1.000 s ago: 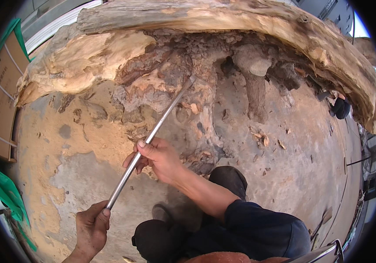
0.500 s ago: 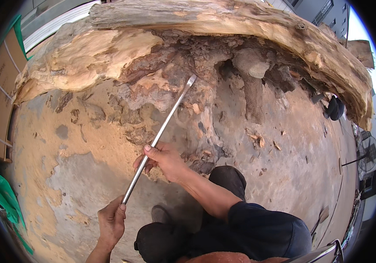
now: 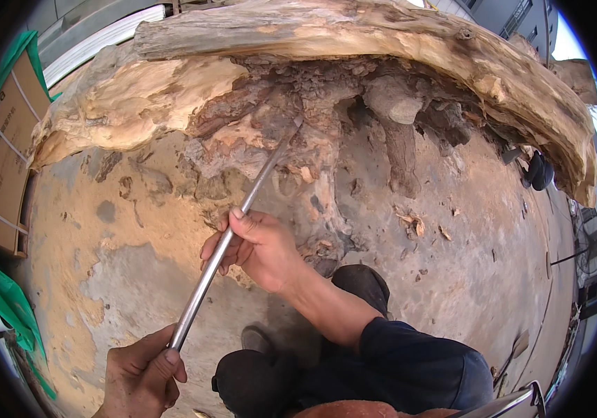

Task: The person uses a long metal chisel to carve and scrape a large piece of wood, removing bark and loose material. The person repeatedly positions the chisel and applies force to shape the wood surface.

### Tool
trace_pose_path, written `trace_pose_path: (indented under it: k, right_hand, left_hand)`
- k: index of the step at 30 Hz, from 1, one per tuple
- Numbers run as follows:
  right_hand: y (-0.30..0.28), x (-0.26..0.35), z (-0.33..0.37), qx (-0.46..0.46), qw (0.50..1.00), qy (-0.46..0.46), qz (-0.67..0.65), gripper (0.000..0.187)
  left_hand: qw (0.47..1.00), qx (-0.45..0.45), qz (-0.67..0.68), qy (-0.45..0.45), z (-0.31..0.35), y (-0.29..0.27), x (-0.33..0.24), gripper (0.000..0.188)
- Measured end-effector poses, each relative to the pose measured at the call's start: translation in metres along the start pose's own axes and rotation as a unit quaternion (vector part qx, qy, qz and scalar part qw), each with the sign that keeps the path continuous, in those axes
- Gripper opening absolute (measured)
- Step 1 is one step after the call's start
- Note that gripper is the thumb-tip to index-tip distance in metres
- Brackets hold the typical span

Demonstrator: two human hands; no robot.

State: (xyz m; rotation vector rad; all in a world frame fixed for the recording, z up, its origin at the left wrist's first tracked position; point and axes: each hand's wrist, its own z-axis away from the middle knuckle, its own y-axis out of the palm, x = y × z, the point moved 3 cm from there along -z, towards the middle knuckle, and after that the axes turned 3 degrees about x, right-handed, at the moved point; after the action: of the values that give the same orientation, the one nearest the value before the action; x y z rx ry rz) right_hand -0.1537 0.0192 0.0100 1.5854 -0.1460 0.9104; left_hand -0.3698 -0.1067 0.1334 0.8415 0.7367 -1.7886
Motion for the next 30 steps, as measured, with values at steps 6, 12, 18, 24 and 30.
trace_pose_path:
  k: [6,12,18,24,30]
  right_hand:
    - [-0.003,0.008,-0.003,0.034,0.999,0.001,-0.034,0.028]
    - [-0.032,-0.027,-0.022,-0.017,0.998,-0.006,0.068,0.030]
    - [-0.054,-0.043,-0.029,-0.066,0.987,-0.028,0.144,0.033]
    - [-0.074,-0.042,-0.023,-0.174,0.958,0.022,0.227,0.028]
    - [-0.051,-0.038,-0.007,-0.113,0.973,0.046,0.195,0.029]
  left_hand:
    - [0.991,-0.040,-0.130,-0.005,-0.002,-0.002,-0.026,0.032]
    - [0.983,-0.100,-0.131,0.081,-0.065,-0.020,0.060,0.029]
    - [0.976,-0.085,-0.120,0.160,-0.116,-0.023,0.115,0.029]
    - [0.975,-0.057,-0.087,0.195,-0.168,-0.006,0.171,0.031]
    - [0.994,-0.009,-0.014,0.111,-0.089,-0.002,0.134,0.034]
